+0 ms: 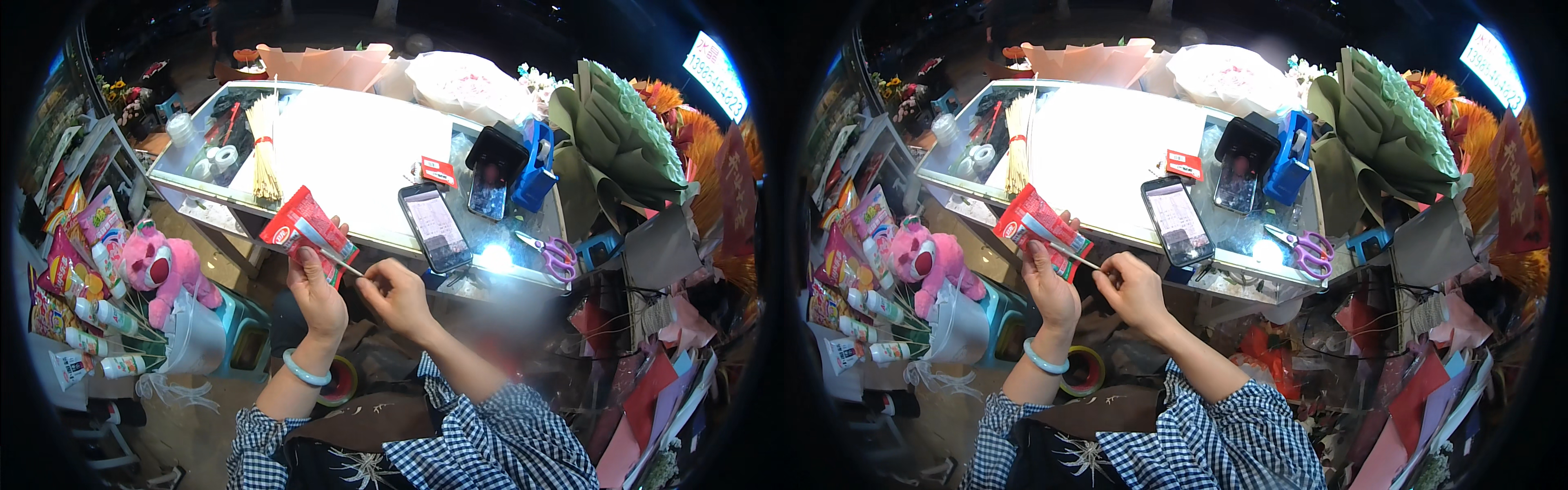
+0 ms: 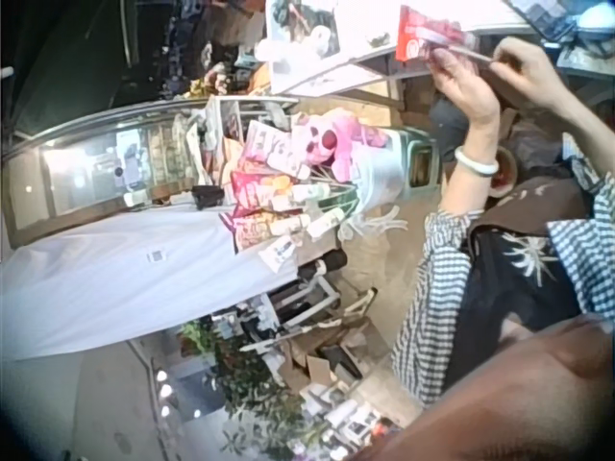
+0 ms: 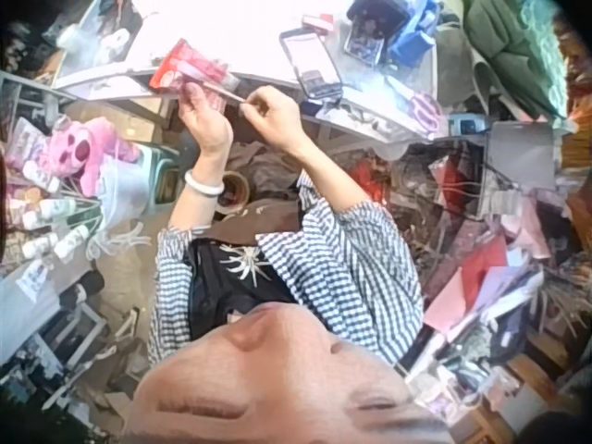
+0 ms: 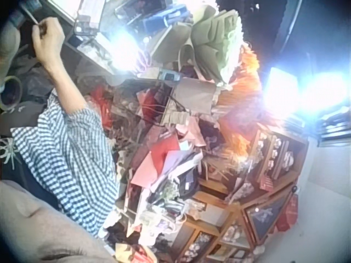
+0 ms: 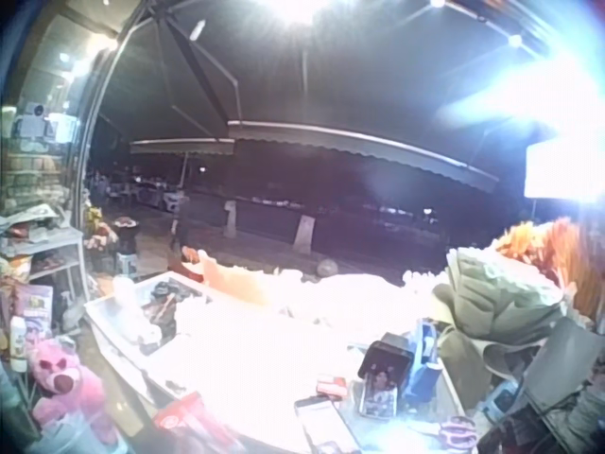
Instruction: The person assembles a gift bouquet by attaching various items to wooden skewers using tape. They attach a yogurt drink bottle, a red snack packet, and a small chocolate bar to separate skewers, then place each completed skewer into a bucket that already contains other items and a pink teddy bear.
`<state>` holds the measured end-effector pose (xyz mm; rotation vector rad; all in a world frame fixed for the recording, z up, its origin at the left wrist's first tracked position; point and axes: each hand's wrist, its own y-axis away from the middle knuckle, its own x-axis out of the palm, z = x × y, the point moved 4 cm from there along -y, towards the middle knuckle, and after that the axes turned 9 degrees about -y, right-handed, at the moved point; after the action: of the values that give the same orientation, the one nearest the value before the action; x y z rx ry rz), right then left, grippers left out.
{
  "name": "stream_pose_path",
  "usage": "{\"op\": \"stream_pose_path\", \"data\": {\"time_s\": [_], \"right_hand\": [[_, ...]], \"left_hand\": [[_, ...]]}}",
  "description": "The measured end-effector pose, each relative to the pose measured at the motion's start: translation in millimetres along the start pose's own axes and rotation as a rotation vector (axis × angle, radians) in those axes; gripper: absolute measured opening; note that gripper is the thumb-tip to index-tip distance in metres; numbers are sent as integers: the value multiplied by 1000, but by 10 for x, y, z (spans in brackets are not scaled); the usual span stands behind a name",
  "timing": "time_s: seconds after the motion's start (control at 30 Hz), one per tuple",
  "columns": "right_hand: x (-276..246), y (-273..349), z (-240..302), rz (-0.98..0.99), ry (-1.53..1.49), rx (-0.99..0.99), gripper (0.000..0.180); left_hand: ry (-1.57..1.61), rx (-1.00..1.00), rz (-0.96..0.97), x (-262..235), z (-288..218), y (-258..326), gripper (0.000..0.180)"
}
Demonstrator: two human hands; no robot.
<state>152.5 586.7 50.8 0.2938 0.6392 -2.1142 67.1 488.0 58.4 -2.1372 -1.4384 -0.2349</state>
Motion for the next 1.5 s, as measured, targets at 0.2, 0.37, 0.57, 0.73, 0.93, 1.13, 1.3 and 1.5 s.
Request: {"op": "stream_pose_path", "data": {"time_s": [0.2,0.37,0.57,0.73,0.93,1.13,1.3,1.5], "right_hand": [[-47,-64,-11,74,-507,63,37],[61,-39,-34,286,-894,332,28],[-10,16,0,360,-827,399,26],[-755,-118,-20,430,-321,179,27],[-2807,-755,-793,-903,-98,-105,23],[-3078,-1039,-1594,-749,-304,579,23],[-3031,-1053,-1420,-737,-417,429,20],[-2901,-807,-1274,-921,-561,67,24]], "left_hand": [[-3,-117,112,121,51,110,47],[104,-116,191,202,60,202,49],[86,-306,302,150,156,153,40],[243,-359,196,50,184,52,37],[262,-395,148,-29,220,-14,34],[258,-424,128,6,242,30,32],[306,-496,106,13,227,65,27],[196,-508,18,-71,263,54,21]]}}
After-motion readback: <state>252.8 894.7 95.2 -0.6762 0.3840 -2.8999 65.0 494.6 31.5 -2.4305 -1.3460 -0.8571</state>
